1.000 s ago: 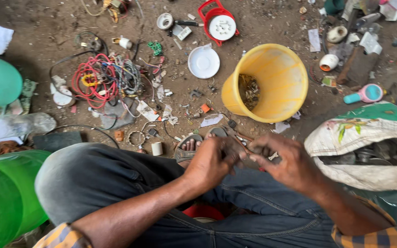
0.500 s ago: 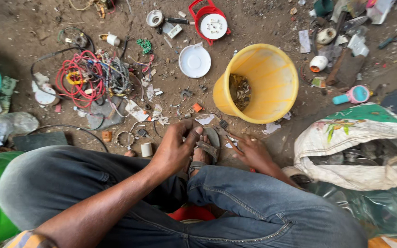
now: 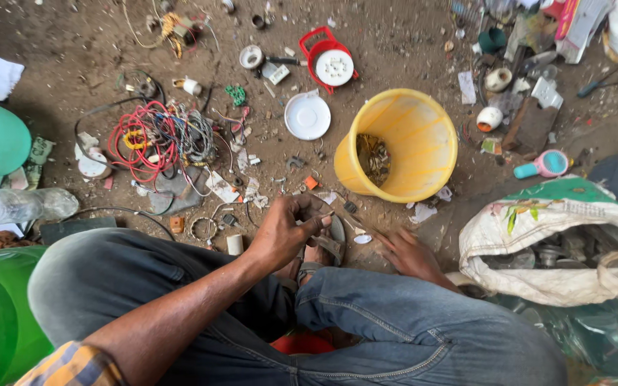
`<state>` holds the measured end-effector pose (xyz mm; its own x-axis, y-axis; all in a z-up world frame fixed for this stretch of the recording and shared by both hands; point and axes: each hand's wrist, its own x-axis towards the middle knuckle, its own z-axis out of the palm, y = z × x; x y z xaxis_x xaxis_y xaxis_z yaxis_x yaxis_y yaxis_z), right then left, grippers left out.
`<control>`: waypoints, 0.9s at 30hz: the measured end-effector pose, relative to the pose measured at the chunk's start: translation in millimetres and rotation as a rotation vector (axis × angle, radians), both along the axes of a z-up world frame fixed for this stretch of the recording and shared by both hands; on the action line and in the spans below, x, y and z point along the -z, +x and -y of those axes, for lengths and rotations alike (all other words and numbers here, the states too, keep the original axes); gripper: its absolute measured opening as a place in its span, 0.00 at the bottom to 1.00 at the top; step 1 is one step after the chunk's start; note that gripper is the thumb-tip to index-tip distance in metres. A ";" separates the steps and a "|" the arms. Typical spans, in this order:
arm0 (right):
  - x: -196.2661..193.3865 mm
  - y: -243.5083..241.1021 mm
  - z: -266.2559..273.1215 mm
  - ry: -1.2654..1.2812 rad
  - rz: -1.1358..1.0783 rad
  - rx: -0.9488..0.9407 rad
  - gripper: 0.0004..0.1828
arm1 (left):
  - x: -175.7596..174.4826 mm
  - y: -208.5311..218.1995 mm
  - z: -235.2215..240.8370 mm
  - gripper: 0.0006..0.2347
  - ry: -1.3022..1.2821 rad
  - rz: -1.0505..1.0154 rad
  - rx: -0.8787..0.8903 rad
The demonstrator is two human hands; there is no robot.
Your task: The person uses pliers to dismantle small electrical components, including an orange plastic piece and a white plastic switch, extracting metal parts and discarding them into a yellow bucket. The person handles the components one at a time, repeatedly using the pliers to pry and cut.
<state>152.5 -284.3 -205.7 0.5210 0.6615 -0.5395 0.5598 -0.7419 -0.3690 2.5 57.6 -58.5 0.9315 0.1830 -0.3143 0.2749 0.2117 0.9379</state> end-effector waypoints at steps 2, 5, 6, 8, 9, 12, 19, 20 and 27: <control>-43.9 8.9 7.4 0.331 -0.083 0.123 0.19 | -4.6 4.9 0.6 0.05 -0.027 -0.014 -0.019; -119.0 35.4 7.6 0.668 -0.087 0.033 0.13 | -15.2 22.7 -0.4 0.07 -0.017 0.055 0.002; -149.9 47.7 9.3 0.594 -0.091 0.079 0.13 | -21.8 33.8 -0.9 0.07 -0.005 0.098 0.021; -200.5 65.9 3.4 0.425 0.025 0.071 0.21 | -38.7 58.4 2.5 0.08 0.008 0.127 0.024; -223.3 72.0 -0.3 0.344 0.087 0.071 0.25 | -48.3 72.4 4.8 0.09 0.018 0.145 0.025; -273.3 75.7 -23.7 0.479 0.138 0.083 0.31 | -79.1 116.5 5.4 0.09 0.078 0.455 0.009; -312.7 60.7 -62.1 0.621 0.574 -0.008 0.29 | -116.3 142.6 34.1 0.10 0.237 0.564 -0.096; -308.8 59.1 -65.3 0.649 0.559 0.023 0.29 | -118.3 141.0 38.3 0.10 0.249 0.605 -0.109; -285.4 57.3 -61.5 0.628 0.628 0.053 0.27 | -122.6 135.9 37.7 0.09 0.406 0.568 -0.109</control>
